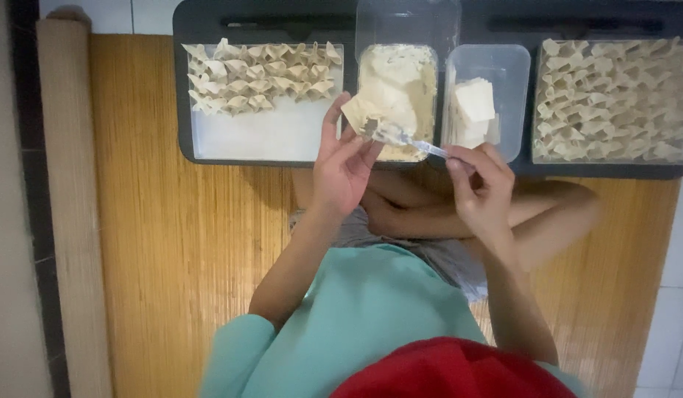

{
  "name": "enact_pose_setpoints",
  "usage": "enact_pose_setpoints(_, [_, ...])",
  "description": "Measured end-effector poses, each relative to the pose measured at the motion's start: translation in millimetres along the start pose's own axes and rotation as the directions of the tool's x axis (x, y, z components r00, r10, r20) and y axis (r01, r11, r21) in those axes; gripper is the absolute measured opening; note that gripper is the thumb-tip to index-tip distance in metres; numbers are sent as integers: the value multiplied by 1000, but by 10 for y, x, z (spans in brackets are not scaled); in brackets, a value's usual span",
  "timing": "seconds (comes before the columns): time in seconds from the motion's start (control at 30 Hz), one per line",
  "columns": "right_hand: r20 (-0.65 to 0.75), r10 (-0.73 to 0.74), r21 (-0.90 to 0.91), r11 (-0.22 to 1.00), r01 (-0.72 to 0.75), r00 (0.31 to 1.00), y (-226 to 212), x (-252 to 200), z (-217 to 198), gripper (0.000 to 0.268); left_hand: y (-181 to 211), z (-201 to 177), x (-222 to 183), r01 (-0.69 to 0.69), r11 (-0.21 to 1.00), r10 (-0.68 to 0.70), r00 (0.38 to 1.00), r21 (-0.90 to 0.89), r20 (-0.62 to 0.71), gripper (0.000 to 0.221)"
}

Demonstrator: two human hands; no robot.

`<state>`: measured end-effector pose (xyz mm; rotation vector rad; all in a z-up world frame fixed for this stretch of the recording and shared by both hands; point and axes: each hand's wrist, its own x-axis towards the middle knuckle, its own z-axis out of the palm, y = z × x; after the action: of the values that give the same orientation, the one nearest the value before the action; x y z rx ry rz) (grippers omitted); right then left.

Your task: Preparing wontons by placing filling on square wrappers and folding them into decorative star shapes while sitting on the floor.

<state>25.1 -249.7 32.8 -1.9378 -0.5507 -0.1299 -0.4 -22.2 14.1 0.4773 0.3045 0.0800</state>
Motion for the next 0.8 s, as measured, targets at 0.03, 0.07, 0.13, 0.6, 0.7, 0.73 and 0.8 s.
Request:
enact_pose_setpoints(0.03, [-13,-1,-9,1000,1,1000,19,-16,9,21,-6,-9,-2,-3,999,3,1000,-34,4,64])
enact_pose_setpoints(0.07, [-25,-3,-19,1000,2,1000,37,-34,18,21,-13,-18,-5,-6,998,6,1000,-68,8,60])
enact_pose_setpoints(0.13, [-27,2,-10,1000,-2,1000,77,-43,27,21,-53,-83,31,-14,998,15,1000,-67,9,52])
enact_pose_setpoints(0.6, [-82,68,44,997,-64,994,205,-72,-31,19,-67,-111,76,-63,996,56,993,-70,-105,29])
enact_pose_setpoints(0.7, [-100,56,18,998,-55,993,269,-100,-116,18,-77,-240,127,-81,996,78,991,-28,-112,27])
enact_pose_setpoints(0.73, [-124,54,26,998,-51,991,293,-115,-137,17,-63,-241,130,-90,996,87,989,-17,-122,27])
enact_pose_setpoints(0.8, [-148,51,33,998,-46,988,327,-118,-179,16,-18,-221,127,-99,995,97,986,-6,-133,28])
